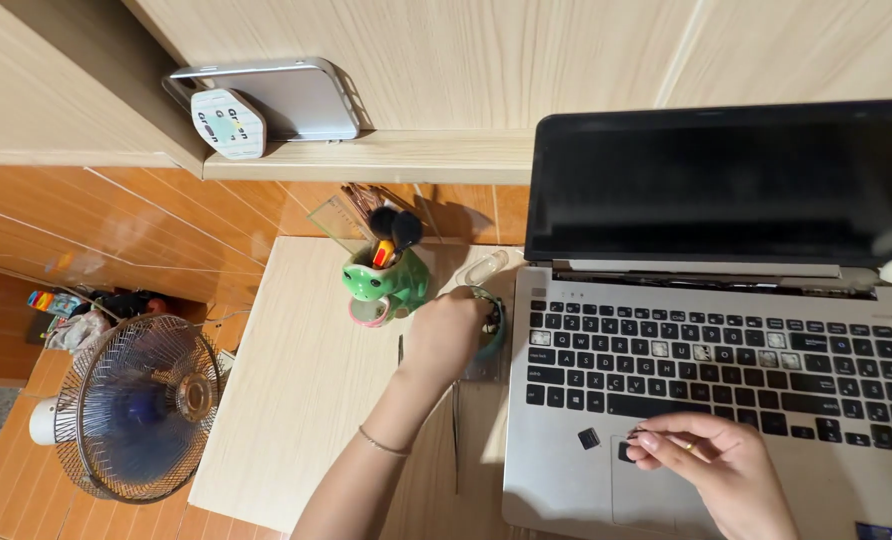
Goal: Replacing or repairing keys and structural elements of a laptop keyboard.
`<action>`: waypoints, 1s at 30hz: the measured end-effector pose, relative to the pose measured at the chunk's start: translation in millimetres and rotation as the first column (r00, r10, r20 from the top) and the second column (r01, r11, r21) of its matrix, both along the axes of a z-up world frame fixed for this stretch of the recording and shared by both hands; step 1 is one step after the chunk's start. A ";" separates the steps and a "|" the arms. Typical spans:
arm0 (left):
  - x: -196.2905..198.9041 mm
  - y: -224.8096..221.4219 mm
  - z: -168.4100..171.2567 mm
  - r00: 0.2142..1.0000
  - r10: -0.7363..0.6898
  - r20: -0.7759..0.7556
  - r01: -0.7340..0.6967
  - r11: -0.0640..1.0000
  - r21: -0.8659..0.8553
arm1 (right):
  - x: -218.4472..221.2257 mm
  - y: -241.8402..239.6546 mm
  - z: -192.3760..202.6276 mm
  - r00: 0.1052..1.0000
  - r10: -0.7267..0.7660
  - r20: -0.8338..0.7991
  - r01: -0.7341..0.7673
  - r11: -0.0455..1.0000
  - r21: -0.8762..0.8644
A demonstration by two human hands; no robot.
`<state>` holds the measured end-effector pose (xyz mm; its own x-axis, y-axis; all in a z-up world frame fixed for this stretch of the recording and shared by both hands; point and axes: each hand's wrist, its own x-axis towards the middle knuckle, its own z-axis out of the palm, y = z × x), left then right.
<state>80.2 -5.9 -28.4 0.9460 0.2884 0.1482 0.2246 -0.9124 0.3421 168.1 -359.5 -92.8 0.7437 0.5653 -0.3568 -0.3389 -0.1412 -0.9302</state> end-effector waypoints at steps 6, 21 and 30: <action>2.3 5.5 -31.1 0.999 0.018 -0.033 -0.012 0.983 0.183 | 4.1 -2.0 1.5 1.000 -0.031 0.001 0.031 0.997 -0.074; 11.1 12.5 -29.6 0.991 -0.112 -0.077 0.130 0.951 0.282 | 3.2 -9.0 8.6 0.998 -0.066 0.019 0.067 0.997 -0.031; 9.4 13.1 -36.7 0.988 -0.128 -0.087 0.149 0.939 0.309 | 4.7 -18.8 4.5 0.996 -0.085 -0.011 0.084 0.995 -0.054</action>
